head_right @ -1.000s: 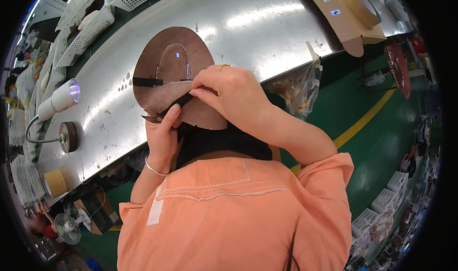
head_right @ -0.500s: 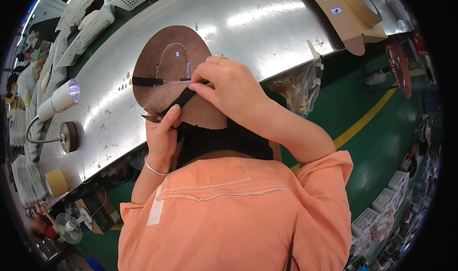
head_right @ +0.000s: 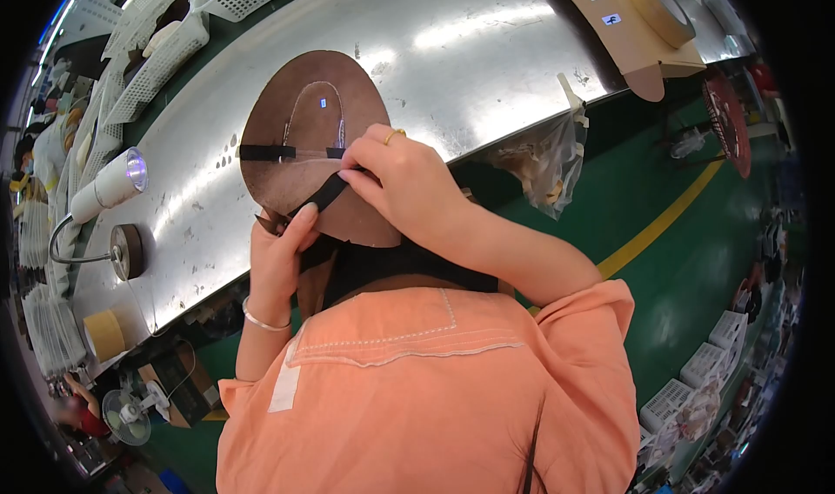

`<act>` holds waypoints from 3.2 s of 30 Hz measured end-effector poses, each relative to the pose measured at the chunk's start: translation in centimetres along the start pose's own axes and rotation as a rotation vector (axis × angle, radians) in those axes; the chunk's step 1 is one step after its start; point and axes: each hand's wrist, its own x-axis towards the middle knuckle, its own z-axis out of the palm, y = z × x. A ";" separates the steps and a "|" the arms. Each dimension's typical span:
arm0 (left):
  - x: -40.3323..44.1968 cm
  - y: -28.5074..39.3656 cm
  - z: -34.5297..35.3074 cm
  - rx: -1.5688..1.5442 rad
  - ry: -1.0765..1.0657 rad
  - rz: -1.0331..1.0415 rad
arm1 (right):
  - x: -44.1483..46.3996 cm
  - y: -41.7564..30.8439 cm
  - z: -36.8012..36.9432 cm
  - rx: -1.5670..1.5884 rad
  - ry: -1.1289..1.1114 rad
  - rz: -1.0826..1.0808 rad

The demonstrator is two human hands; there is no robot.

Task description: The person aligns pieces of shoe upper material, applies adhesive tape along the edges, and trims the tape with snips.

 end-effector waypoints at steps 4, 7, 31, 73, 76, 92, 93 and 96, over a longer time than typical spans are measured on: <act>-2.4 3.7 -1.7 0.829 0.144 0.136 | -1.7 0.7 1.7 -0.017 0.082 -0.045; -2.2 5.7 -1.9 1.055 0.092 0.453 | -2.2 0.7 2.5 -0.030 0.149 -0.085; 4.6 6.5 1.9 1.504 -0.386 0.949 | -3.2 2.1 3.2 0.078 0.215 0.052; 0.2 0.8 2.8 -0.238 0.137 0.002 | -2.8 1.6 0.6 0.493 0.179 0.349; -0.2 1.9 2.6 -0.057 0.077 0.211 | -1.7 2.1 -1.2 0.643 0.182 0.309; 0.3 0.4 3.1 0.071 -0.095 0.079 | -1.2 0.7 0.0 0.893 0.073 0.460; 0.2 0.3 3.1 0.078 -0.091 0.079 | -1.2 0.9 0.4 0.926 0.110 0.472; 0.2 0.0 3.6 0.096 -0.056 0.088 | -1.1 0.6 1.1 0.908 0.226 0.484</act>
